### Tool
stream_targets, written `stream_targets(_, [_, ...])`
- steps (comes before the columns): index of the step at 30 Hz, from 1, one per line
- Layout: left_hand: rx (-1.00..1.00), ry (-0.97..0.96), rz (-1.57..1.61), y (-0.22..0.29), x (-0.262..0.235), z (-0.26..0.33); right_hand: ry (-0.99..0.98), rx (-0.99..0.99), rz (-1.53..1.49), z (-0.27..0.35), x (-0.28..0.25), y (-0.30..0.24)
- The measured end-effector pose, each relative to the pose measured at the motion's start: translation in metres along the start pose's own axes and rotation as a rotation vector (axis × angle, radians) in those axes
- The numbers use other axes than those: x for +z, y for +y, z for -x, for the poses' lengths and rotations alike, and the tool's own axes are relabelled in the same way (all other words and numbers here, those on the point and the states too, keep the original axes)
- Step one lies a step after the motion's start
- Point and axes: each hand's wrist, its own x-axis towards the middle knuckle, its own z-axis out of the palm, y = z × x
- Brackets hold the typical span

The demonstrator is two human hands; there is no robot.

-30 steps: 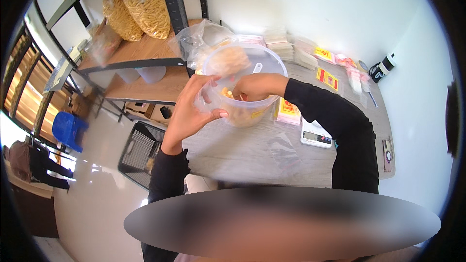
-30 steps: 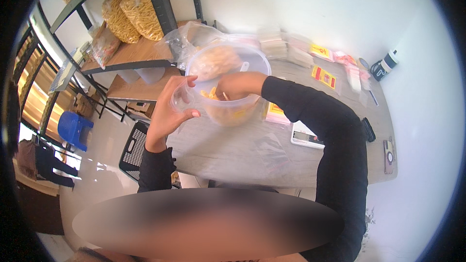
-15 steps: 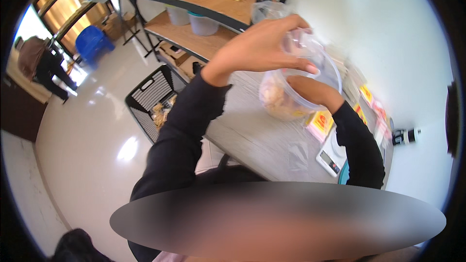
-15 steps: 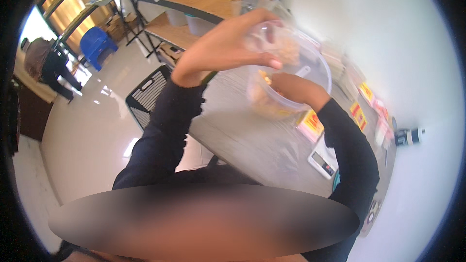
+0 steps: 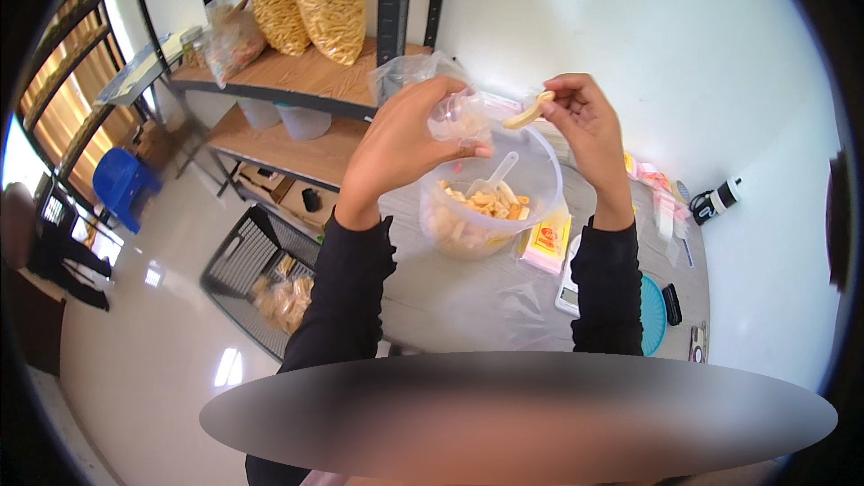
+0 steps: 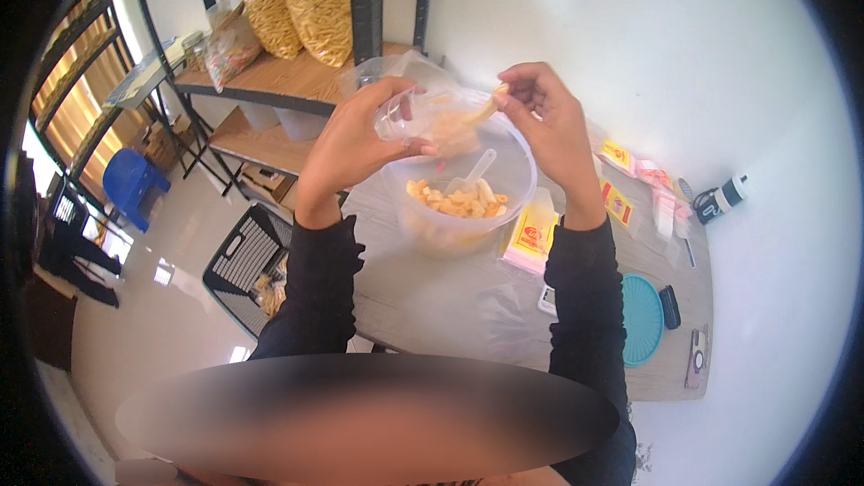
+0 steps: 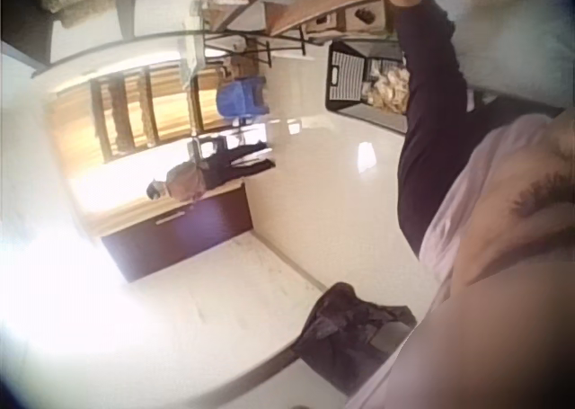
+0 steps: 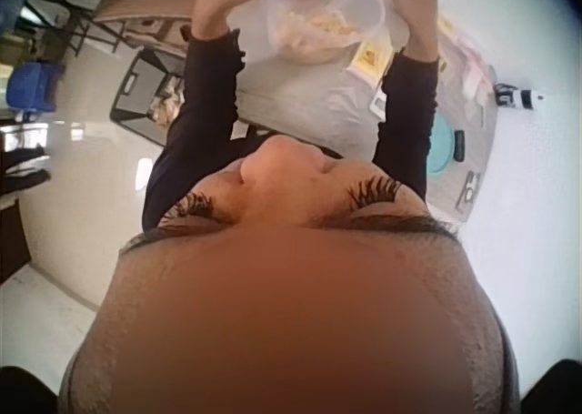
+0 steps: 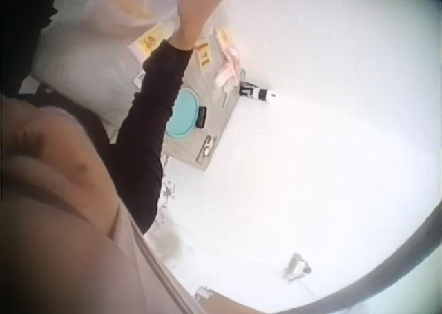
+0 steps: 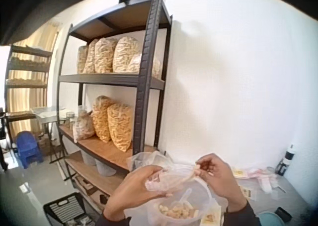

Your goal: The person scoops short pasta snacks from a large plastic container into small clear plastic bags. They seal each bag and place it on a digital scale, then repeat the process with additional bags.

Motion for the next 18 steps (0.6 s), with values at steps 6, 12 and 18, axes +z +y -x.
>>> stream_targets(6, [0.045,0.016,-0.098,0.004,0.014,-0.005,0.030,-0.119,-0.056,0.014,0.006,-0.031])
stream_targets(12, [0.106,-0.057,-0.004,0.002,0.025,-0.002,-0.104,-0.118,0.137,0.012,0.031,-0.020])
stream_targets(18, [-0.068,-0.132,0.468,-0.017,0.026,-0.009,-0.177,-0.129,0.157,0.003,0.026,-0.010])
